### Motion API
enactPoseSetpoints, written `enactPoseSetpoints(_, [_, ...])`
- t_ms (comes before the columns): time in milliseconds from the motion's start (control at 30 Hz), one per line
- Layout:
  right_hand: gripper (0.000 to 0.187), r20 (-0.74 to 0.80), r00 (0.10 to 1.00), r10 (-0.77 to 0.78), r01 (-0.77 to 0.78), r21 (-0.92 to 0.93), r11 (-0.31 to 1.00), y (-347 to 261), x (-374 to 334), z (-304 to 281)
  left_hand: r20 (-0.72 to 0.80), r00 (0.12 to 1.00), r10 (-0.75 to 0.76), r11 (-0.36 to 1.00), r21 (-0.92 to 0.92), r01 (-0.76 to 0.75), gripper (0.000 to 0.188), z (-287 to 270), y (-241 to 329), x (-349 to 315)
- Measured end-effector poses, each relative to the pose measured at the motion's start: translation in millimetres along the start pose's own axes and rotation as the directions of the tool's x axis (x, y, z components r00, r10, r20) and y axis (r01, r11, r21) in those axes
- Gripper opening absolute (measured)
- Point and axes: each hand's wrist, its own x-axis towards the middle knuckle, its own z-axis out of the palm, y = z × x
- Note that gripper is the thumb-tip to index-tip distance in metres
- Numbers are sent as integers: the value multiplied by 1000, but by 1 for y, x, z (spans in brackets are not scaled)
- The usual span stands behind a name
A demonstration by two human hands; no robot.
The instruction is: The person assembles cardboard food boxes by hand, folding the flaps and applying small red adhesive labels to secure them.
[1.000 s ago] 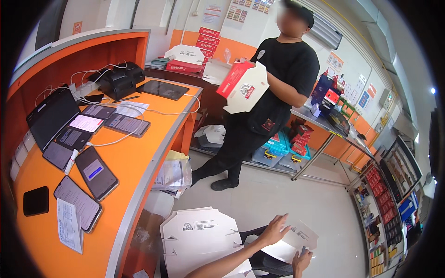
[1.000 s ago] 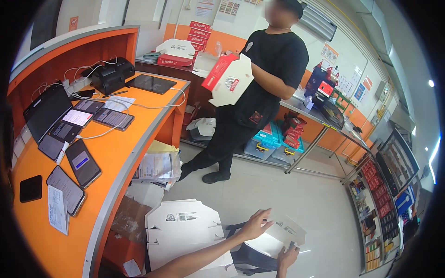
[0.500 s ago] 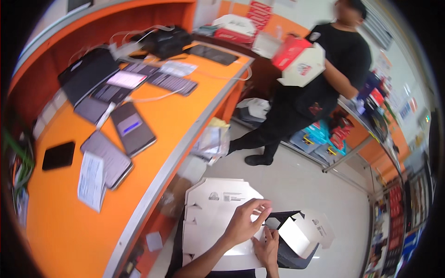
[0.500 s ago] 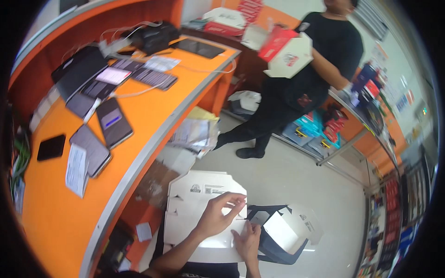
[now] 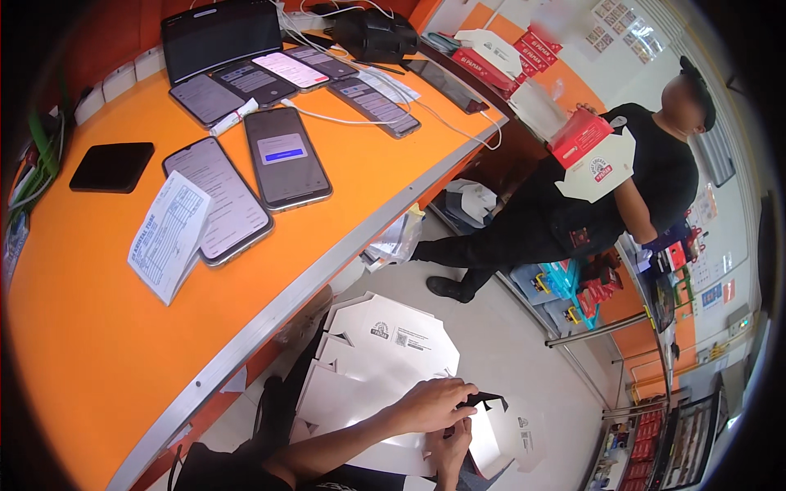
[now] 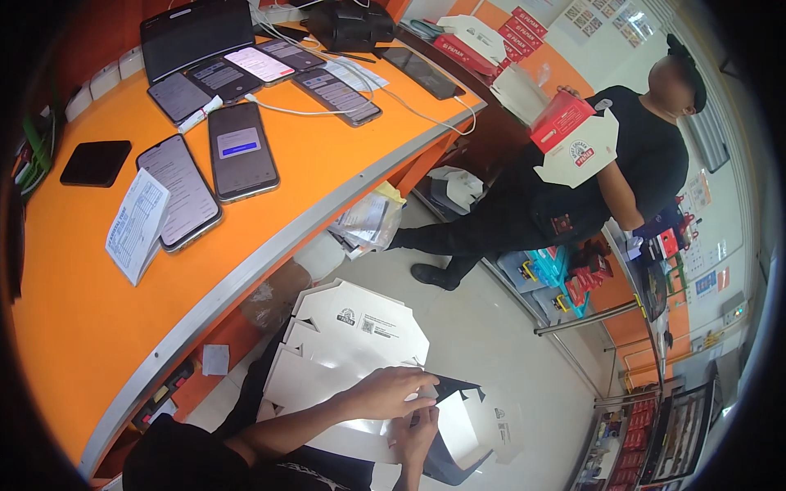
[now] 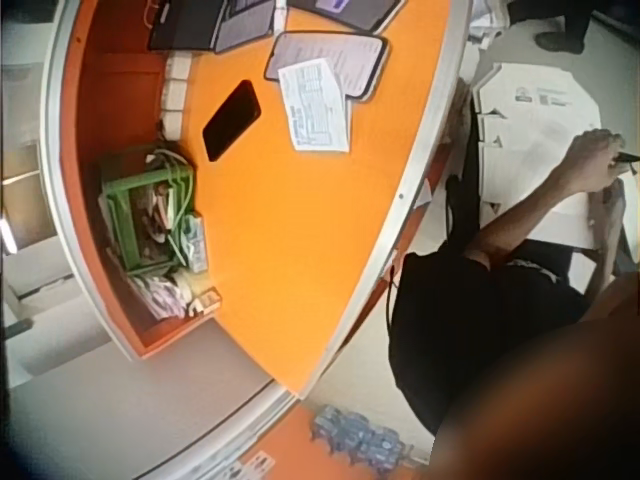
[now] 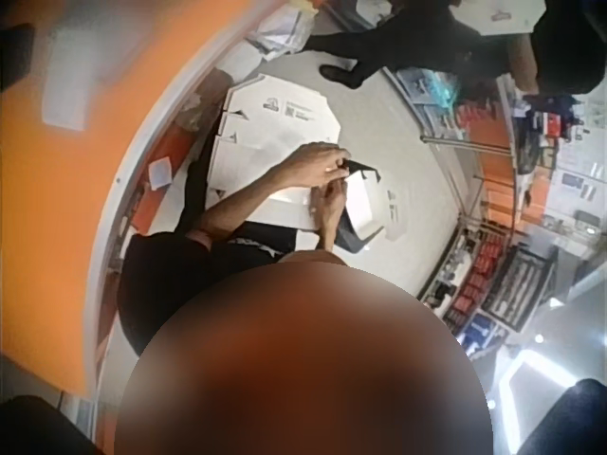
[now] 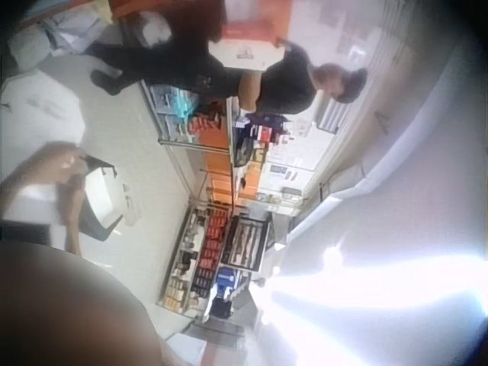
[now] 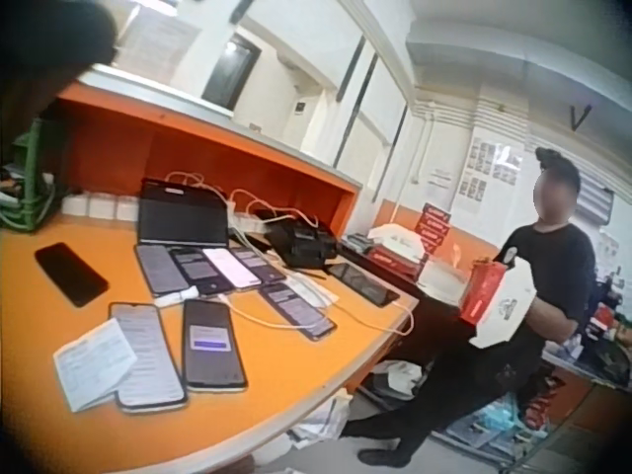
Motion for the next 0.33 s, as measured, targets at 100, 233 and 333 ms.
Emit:
enactPoseSetpoints(100, [44, -24, 987, -156, 153, -98, 983, 5, 0, 3, -14, 1000, 14, 999, -40, -14, 42, -1, 2, 1])
enactPoseSetpoints(233, [44, 63, 923, -380, 381, -286, 879, -13, -7, 3, -90, 993, 72, 993, -86, -80, 38, -3, 4, -3])
enactPoseSetpoints(333, [47, 105, 965, -242, 245, -22, 969, -16, -9, -4, -43, 998, 54, 992, -110, -58, 39, -10, 16, -8])
